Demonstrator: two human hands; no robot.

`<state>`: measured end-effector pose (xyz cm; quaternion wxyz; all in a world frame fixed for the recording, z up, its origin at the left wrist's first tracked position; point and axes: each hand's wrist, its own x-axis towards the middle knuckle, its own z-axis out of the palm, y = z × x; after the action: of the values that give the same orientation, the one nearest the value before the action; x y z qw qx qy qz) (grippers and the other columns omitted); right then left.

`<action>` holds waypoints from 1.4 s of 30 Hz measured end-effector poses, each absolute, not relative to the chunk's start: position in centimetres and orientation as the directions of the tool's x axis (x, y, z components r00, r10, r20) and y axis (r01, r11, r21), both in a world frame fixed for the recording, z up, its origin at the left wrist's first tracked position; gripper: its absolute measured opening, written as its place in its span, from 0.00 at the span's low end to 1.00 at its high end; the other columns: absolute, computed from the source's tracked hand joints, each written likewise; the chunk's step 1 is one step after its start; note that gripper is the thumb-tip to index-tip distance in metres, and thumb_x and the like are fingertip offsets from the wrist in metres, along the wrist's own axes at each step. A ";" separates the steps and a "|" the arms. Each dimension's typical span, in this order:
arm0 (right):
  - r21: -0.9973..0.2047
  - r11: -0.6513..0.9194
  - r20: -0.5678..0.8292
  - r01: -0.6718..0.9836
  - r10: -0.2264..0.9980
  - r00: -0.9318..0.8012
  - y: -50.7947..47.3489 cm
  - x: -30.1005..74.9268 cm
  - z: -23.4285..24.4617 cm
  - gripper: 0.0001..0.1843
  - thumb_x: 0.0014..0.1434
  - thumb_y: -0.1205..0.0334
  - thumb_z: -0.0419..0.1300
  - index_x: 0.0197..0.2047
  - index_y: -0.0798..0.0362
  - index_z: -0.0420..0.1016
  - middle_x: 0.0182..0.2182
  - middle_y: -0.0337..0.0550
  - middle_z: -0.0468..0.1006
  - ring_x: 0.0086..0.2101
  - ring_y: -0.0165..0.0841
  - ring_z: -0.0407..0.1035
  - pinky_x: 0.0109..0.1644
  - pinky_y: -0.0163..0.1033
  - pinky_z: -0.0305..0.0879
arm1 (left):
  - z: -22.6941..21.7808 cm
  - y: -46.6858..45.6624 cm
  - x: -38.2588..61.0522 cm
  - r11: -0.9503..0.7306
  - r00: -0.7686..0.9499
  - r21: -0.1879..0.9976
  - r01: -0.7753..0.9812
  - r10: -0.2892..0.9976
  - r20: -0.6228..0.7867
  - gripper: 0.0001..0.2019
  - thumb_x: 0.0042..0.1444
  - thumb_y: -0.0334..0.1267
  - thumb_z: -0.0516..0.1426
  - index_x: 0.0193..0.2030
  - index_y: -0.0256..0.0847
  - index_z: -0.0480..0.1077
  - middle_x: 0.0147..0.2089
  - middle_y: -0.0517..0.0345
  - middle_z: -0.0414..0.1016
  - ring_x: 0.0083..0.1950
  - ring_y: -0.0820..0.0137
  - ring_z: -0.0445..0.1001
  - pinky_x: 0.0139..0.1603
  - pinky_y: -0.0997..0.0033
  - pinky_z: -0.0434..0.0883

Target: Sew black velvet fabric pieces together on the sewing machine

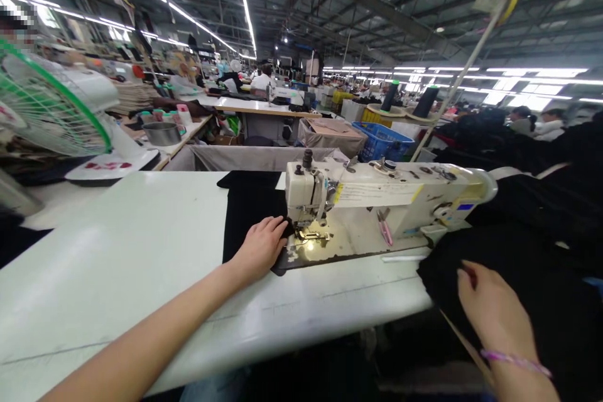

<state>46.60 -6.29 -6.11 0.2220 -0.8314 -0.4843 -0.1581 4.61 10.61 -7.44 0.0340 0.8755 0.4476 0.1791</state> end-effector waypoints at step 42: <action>-0.829 0.318 0.446 0.460 0.872 0.200 -8.7 25.2 2.6 0.17 0.64 0.50 0.61 0.51 0.50 0.78 0.45 0.50 0.83 0.45 0.45 0.78 0.50 0.47 0.76 | 7.0 0.9 7.0 -0.505 0.185 0.771 0.388 0.862 0.471 0.10 0.51 0.47 0.63 0.28 0.44 0.72 0.29 0.62 0.74 0.33 0.67 0.74 0.34 0.70 0.72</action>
<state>25.16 -8.68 2.59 0.5432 -0.5521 -0.6034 0.1897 7.03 0.90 7.05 0.2510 0.7276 0.4298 0.4721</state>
